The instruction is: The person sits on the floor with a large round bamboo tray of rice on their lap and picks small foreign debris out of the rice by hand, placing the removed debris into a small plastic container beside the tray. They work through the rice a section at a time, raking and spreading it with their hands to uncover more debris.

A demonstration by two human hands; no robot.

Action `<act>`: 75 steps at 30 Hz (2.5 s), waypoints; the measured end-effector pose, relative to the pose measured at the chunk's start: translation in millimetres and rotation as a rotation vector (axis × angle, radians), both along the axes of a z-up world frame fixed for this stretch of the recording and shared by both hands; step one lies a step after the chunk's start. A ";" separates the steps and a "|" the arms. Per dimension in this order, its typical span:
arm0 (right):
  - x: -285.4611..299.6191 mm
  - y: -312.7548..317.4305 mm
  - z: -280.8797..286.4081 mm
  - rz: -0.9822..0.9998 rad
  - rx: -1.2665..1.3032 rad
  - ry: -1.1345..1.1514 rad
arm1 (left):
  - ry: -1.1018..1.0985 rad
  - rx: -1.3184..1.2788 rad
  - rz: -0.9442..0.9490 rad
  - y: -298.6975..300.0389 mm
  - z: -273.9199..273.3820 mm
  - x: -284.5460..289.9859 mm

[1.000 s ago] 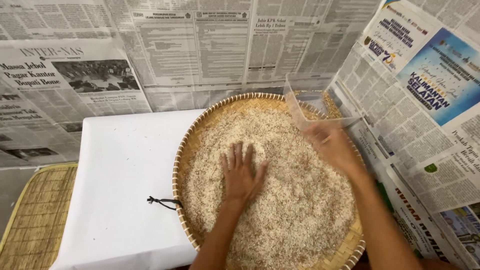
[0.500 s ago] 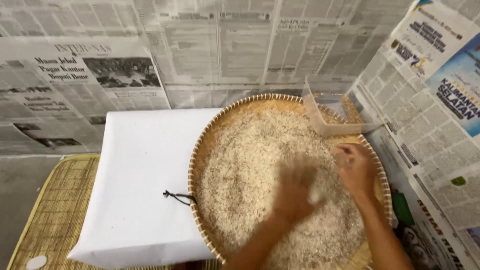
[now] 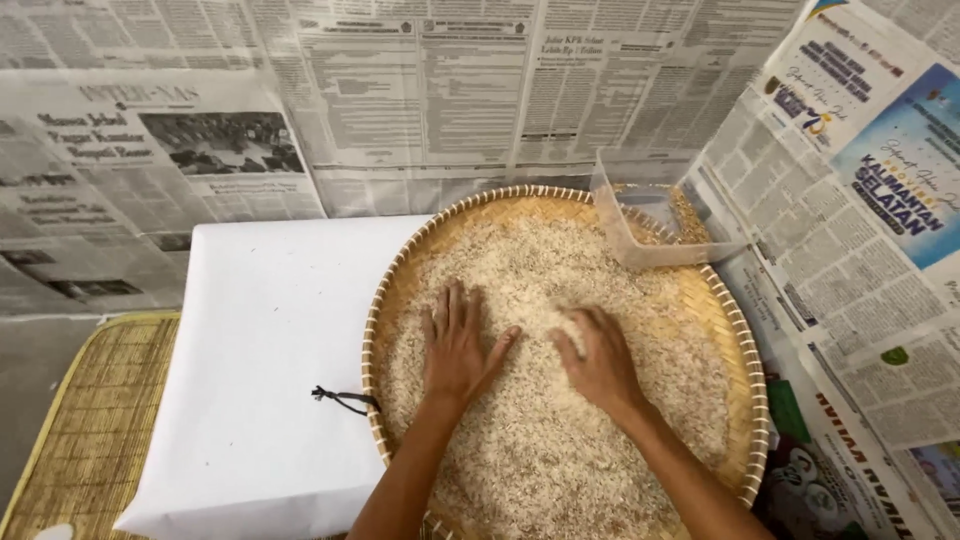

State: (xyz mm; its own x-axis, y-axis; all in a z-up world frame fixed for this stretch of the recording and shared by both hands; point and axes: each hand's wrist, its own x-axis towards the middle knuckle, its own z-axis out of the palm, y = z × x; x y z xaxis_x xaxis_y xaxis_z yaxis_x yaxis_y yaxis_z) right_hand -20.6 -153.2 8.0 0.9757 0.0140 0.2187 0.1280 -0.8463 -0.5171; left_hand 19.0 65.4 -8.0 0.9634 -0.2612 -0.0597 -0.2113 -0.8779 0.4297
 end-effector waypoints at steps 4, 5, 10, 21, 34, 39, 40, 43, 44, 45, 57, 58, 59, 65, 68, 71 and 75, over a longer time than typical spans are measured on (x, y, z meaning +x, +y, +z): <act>9.3 -27.7 4.9 -0.125 -0.114 0.252 | -0.022 0.011 0.029 -2.2 1.7 2.4; 3.2 -22.3 28.6 -0.140 -0.093 0.291 | -0.019 0.029 0.028 -2.0 2.8 1.1; -2.7 -71.4 31.3 -0.135 -0.007 0.288 | -0.019 0.040 0.016 -1.6 11.9 -5.8; -11.0 -84.3 -2.6 -0.186 -0.085 0.407 | -0.015 -0.050 0.071 -0.6 7.0 -9.1; -14.5 -57.9 5.9 -0.149 0.096 0.325 | -0.063 -0.393 0.241 -71.4 29.3 -47.3; -11.9 -67.7 -7.3 -0.192 0.346 0.226 | -0.071 -0.472 -0.106 -156.9 -12.8 -50.9; -14.6 -68.7 -5.7 -0.189 0.343 0.227 | -0.072 -0.474 -0.102 -160.8 -1.1 -62.6; -13.9 -84.6 -19.7 -0.253 0.668 0.164 | -0.240 -0.559 -0.218 -171.2 17.7 -84.2; -7.8 -100.0 -35.9 -0.180 0.662 0.076 | -0.141 -0.440 -0.268 -175.0 13.7 -82.9; -2.2 -113.9 -53.4 -0.105 0.657 -0.008 | -0.039 -0.320 -0.314 -177.8 8.7 -82.4; -17.7 -81.0 -19.8 -0.158 0.589 -0.052 | -0.484 0.086 0.290 -27.4 -26.1 6.8; -17.5 -78.9 -16.7 -0.167 0.589 -0.057 | -0.487 0.084 0.280 -20.4 -18.5 8.3; -17.7 -76.4 -14.7 -0.176 0.593 -0.046 | -0.287 0.111 0.243 -12.7 -12.7 8.0; -16.8 -72.1 -12.7 -0.224 0.555 0.000 | -0.008 -0.152 0.144 -42.0 21.9 -1.5; -15.8 -69.1 -7.9 -0.219 0.547 0.005 | 0.004 -0.429 0.094 -70.3 36.8 -12.2; -15.9 -65.8 -5.5 -0.226 0.530 0.008 | 0.041 -0.511 0.014 -106.4 26.9 -16.7; -13.7 -67.2 -8.1 -0.254 0.532 0.000 | -0.101 -0.430 -0.100 -150.8 8.4 -28.8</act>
State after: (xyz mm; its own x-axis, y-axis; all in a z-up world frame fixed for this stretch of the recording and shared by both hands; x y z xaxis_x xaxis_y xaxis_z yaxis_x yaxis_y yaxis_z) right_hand -34.3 -220.4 -0.2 0.9341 -0.3321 0.1313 -0.0453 -0.4749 -0.8789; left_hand -9.7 -85.4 0.4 0.9275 -0.3341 0.1674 -0.3457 -0.5971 0.7239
